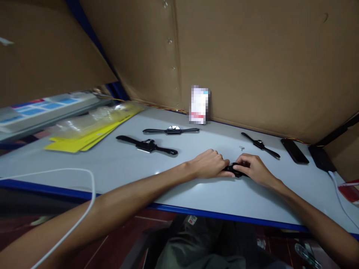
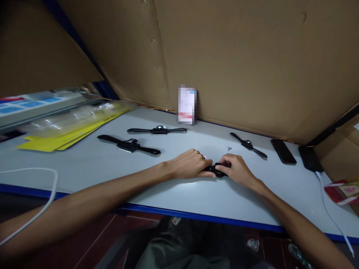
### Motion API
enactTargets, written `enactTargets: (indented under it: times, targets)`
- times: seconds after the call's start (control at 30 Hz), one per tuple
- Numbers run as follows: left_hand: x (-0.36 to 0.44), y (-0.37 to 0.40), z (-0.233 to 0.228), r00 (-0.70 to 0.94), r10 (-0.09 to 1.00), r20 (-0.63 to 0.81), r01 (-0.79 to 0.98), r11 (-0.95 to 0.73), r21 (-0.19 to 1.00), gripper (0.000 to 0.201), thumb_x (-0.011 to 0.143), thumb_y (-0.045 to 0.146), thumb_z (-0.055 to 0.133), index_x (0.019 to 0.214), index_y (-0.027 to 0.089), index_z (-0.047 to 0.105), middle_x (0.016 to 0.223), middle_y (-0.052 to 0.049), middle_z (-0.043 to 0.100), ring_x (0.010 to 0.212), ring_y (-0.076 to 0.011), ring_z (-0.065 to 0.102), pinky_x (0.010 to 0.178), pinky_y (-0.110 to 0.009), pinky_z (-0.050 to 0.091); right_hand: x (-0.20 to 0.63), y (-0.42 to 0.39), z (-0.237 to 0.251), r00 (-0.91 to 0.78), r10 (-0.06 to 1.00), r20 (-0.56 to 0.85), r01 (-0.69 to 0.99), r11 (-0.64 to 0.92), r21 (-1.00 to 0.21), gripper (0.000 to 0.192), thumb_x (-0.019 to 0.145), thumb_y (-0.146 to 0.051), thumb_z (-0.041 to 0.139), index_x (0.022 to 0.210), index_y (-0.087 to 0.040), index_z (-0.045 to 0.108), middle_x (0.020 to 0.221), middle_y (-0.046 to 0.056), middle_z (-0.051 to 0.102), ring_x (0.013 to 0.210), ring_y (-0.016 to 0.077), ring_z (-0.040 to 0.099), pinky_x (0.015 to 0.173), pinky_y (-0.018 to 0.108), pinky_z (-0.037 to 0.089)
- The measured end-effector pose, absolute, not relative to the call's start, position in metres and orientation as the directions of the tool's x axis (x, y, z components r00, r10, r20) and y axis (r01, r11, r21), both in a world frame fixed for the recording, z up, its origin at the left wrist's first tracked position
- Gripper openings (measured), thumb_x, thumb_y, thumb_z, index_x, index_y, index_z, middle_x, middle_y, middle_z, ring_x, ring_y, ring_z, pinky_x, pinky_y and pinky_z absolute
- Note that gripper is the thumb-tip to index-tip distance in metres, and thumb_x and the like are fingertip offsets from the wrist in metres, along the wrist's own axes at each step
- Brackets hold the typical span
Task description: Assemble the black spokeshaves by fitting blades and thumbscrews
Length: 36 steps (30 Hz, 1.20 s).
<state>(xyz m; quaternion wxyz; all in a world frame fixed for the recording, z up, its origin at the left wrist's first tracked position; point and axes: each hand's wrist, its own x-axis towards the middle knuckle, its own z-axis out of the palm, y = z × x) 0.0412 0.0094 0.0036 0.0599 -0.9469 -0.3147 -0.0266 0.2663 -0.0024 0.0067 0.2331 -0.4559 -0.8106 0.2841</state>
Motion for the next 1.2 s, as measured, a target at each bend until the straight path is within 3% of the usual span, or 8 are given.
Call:
enactTargets:
  times: [0.17,0.47,0.63,0.8,0.93,1.07,1.2]
  targets:
    - [0.041,0.009,0.004,0.810,0.581,0.080,0.586,-0.805,-0.088,0.069,0.101,0.071,0.030,0.091,0.016,0.069,0.065,-0.009,0.069,0.052,-0.0203,0.060,0.055,-0.031,0.032,0.267,0.000,0.002,-0.452,0.892,0.012,0.500,0.265,-0.825,0.026,0.083,-0.042,0.069,0.072,-0.019,0.063,0.065,-0.002,0.060,0.061,0.0134,0.051,0.060,0.028,0.039]
    - [0.040,0.012,0.000,0.796,0.595,0.117,0.604,-0.794,-0.068,0.068,0.102,0.070,0.028,0.088,0.016,0.067,0.061,-0.008,0.066,0.050,-0.0207,0.058,0.056,-0.034,0.032,0.271,0.010,0.001,-0.433,0.901,0.019,0.450,0.235,-0.862,0.036,0.086,-0.052,0.061,0.070,-0.020,0.057,0.062,-0.003,0.049,0.061,0.0139,0.044,0.061,0.030,0.036]
    - [0.040,0.011,0.004,0.795,0.602,0.075,0.606,-0.791,-0.084,0.066,0.102,0.069,0.030,0.091,0.016,0.068,0.062,-0.008,0.067,0.053,-0.0215,0.060,0.057,-0.034,0.033,0.272,0.014,-0.005,-0.392,0.913,0.112,0.468,0.302,-0.830,0.039,0.087,-0.054,0.059,0.068,-0.021,0.052,0.063,-0.004,0.044,0.062,0.0138,0.040,0.061,0.029,0.033]
    - [0.040,0.011,0.004,0.829,0.557,0.059,0.560,-0.825,-0.075,0.069,0.102,0.071,0.027,0.090,0.016,0.068,0.066,-0.009,0.069,0.051,-0.0189,0.058,0.056,-0.032,0.030,0.297,0.037,-0.007,-0.217,0.951,0.219,0.527,0.303,-0.794,0.043,0.089,-0.060,0.056,0.071,-0.021,0.053,0.066,-0.001,0.048,0.062,0.0155,0.043,0.060,0.031,0.036]
    - [0.035,0.016,0.003,0.827,0.554,0.096,0.561,-0.825,-0.065,0.075,0.101,0.073,0.021,0.086,0.017,0.067,0.063,-0.008,0.067,0.048,-0.0171,0.054,0.055,-0.033,0.027,0.324,0.058,-0.008,-0.155,0.966,0.209,0.635,0.260,-0.727,0.047,0.088,-0.066,0.053,0.070,-0.022,0.053,0.061,-0.001,0.047,0.058,0.0156,0.043,0.058,0.032,0.036]
    - [0.025,0.027,0.009,0.745,0.657,0.115,0.665,-0.746,-0.043,0.073,0.101,0.072,0.023,0.089,0.018,0.069,0.065,-0.009,0.068,0.052,-0.0189,0.056,0.057,-0.033,0.028,0.332,0.064,-0.012,-0.171,0.963,0.208,0.672,0.269,-0.690,0.048,0.084,-0.065,0.056,0.064,-0.021,0.053,0.059,-0.001,0.048,0.058,0.0157,0.045,0.059,0.031,0.036]
    - [0.012,0.040,0.021,0.523,0.840,0.145,0.851,-0.523,-0.042,0.067,0.103,0.067,0.026,0.098,0.018,0.072,0.078,-0.013,0.073,0.068,-0.0238,0.063,0.061,-0.033,0.030,0.325,0.058,-0.014,-0.202,0.954,0.223,0.707,0.300,-0.641,0.044,0.083,-0.059,0.058,0.062,-0.021,0.055,0.058,-0.001,0.052,0.058,0.0159,0.046,0.059,0.030,0.033]
